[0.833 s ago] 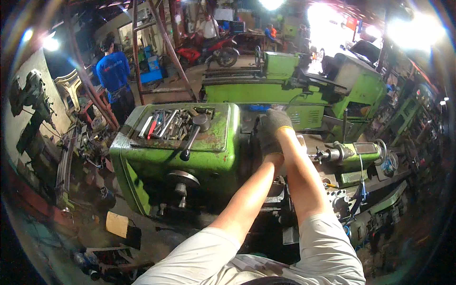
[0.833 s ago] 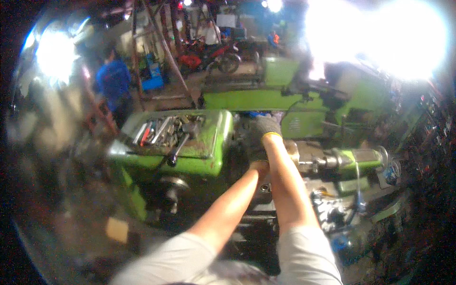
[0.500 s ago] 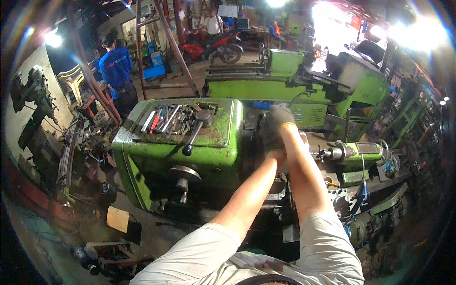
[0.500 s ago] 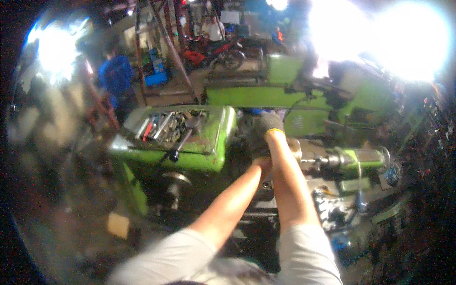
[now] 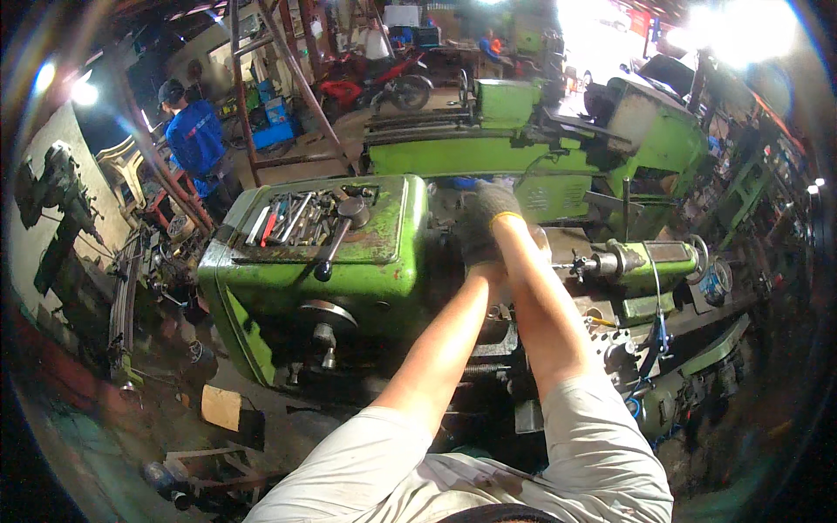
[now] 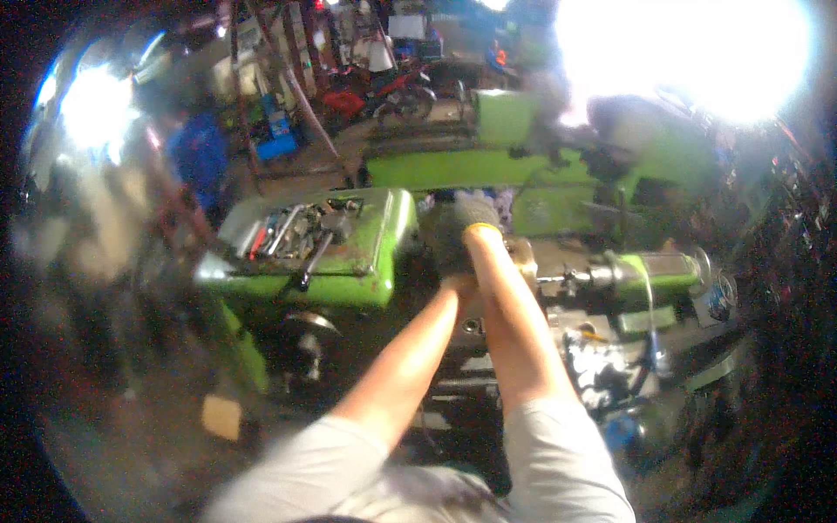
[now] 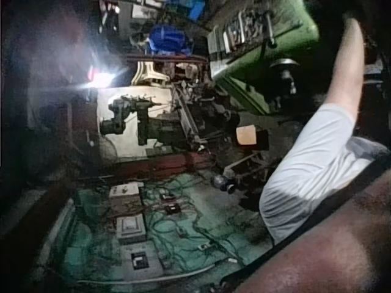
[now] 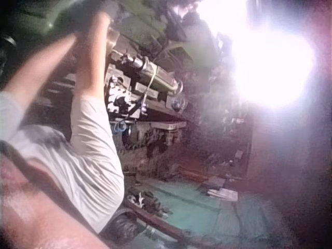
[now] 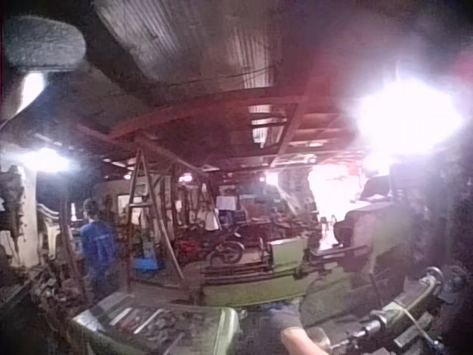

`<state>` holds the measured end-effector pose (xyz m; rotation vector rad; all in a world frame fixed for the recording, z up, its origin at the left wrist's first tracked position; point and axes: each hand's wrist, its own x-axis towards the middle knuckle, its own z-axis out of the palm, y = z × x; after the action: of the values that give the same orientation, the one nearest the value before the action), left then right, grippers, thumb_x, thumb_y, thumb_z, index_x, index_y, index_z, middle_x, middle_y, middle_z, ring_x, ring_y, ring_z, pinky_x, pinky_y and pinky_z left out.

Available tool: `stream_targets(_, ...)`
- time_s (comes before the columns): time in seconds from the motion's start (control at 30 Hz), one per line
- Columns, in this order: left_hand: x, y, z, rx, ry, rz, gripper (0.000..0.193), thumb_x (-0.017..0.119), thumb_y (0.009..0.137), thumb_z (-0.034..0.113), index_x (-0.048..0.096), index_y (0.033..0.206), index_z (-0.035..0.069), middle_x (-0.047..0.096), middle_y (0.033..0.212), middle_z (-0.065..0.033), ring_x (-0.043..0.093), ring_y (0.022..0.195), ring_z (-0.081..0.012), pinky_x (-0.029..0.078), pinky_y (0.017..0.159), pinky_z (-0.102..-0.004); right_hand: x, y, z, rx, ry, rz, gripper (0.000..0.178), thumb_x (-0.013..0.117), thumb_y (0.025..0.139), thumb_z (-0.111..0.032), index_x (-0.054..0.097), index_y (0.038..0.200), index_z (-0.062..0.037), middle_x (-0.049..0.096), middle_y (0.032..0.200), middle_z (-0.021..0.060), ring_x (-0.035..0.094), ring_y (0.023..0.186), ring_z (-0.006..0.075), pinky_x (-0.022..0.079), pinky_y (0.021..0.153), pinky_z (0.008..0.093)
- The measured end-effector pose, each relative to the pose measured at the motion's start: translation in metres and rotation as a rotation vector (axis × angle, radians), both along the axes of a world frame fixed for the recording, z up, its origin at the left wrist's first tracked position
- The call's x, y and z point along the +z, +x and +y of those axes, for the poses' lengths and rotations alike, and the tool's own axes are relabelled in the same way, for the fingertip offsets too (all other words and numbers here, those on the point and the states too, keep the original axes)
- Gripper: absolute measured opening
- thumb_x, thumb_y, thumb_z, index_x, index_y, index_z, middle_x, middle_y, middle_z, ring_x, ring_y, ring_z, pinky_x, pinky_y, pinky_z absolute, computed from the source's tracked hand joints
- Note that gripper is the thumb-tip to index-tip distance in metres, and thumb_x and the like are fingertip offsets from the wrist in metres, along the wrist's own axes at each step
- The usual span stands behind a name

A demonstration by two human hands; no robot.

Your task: The person operates a green metal lathe in a workshop, using a wrench to tighten the chuck and adjusting the tailstock. They then use a caliper to measure the rotating workpiece while the machine is running.

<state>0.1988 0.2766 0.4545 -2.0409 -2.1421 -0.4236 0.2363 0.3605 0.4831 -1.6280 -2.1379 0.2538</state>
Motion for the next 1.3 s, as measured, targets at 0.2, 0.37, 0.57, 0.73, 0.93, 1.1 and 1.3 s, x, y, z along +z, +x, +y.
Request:
stream_targets(0.2, 0.003, 0.007, 0.004, 0.036, 0.0, 0.014, 0.034, 0.048, 0.106, 0.038, 0.058, 0.133, 0.02, 0.061, 0.135, -0.0038, 0.056, 0.127, -0.0219, 0.046, 0.105, -0.0372, 0.001, 0.009, 0.005, 0.023, -0.02, -0.029, 0.061, 0.058, 0.092, -0.05, 0.065, 0.14, -0.013, 0.049, 0.151, 0.0328, 0.048, 0.14, 0.0501, 0.036, 0.119, 0.0553)
stream_targets(0.37, 0.004, 0.009, 0.007, 0.089, -0.007, 0.024, 0.032, 0.047, 0.107, 0.037, 0.059, 0.132, 0.021, 0.062, 0.134, -0.0031, 0.057, 0.126, -0.0209, 0.046, 0.105, -0.0361, 0.002, 0.006, 0.006, 0.028, -0.081, -0.047, 0.06, 0.058, 0.092, -0.051, 0.063, 0.142, -0.0177, 0.05, 0.151, 0.0307, 0.049, 0.138, 0.0504, 0.038, 0.118, 0.0543)
stream_targets(0.57, 0.003, 0.011, 0.01, 0.155, -0.013, 0.052, 0.03, 0.046, 0.108, 0.035, 0.06, 0.131, 0.021, 0.063, 0.133, -0.0022, 0.058, 0.125, -0.0197, 0.047, 0.104, -0.0349, -0.006, 0.011, 0.011, 0.18, 0.012, -0.015, 0.055, 0.058, 0.094, -0.048, 0.063, 0.14, -0.0186, 0.053, 0.147, 0.0293, 0.052, 0.135, 0.0501, 0.042, 0.114, 0.0561)
stream_targets(0.73, -0.003, 0.015, 0.014, 0.197, -0.009, 0.098, 0.029, 0.045, 0.108, 0.034, 0.06, 0.13, 0.022, 0.064, 0.132, -0.0015, 0.058, 0.125, -0.0187, 0.047, 0.104, -0.0338, -0.015, 0.015, 0.01, 0.205, 0.131, -0.082, 0.047, 0.058, 0.097, -0.04, 0.065, 0.135, -0.0145, 0.056, 0.142, 0.0285, 0.054, 0.13, 0.0508, 0.045, 0.112, 0.0542)
stream_targets(0.93, -0.019, 0.019, 0.017, 0.209, 0.045, 0.125, 0.028, 0.046, 0.108, 0.033, 0.061, 0.128, 0.021, 0.065, 0.131, -0.0023, 0.058, 0.125, -0.0192, 0.047, 0.105, -0.0341, -0.027, 0.017, 0.02, 0.256, 0.191, -0.09, 0.047, 0.064, 0.094, -0.046, 0.071, 0.125, -0.0118, 0.06, 0.14, 0.0242, 0.056, 0.129, 0.0441, 0.044, 0.11, 0.0489)
stream_targets(1.1, -0.025, 0.008, 0.013, 0.148, 0.221, -0.091, 0.03, 0.053, 0.103, 0.033, 0.059, 0.128, 0.017, 0.061, 0.13, -0.01, 0.055, 0.126, -0.0266, 0.042, 0.109, -0.0405, -0.014, 0.014, -0.001, 0.216, 0.133, -0.025, 0.04, 0.062, 0.096, -0.036, 0.069, 0.127, -0.011, 0.06, 0.139, 0.0251, 0.055, 0.131, 0.0419, 0.045, 0.108, 0.0496)
stream_targets(1.3, -0.02, 0.011, 0.011, 0.181, 0.054, 0.051, 0.034, 0.043, 0.109, 0.034, 0.052, 0.138, 0.019, 0.058, 0.139, -0.0048, 0.052, 0.13, -0.0186, 0.04, 0.112, -0.0364, -0.019, 0.013, 0.006, 0.213, 0.172, -0.038, 0.035, 0.06, 0.096, -0.026, 0.069, 0.126, -0.0108, 0.062, 0.134, 0.024, 0.057, 0.127, 0.0427, 0.047, 0.107, 0.0489)
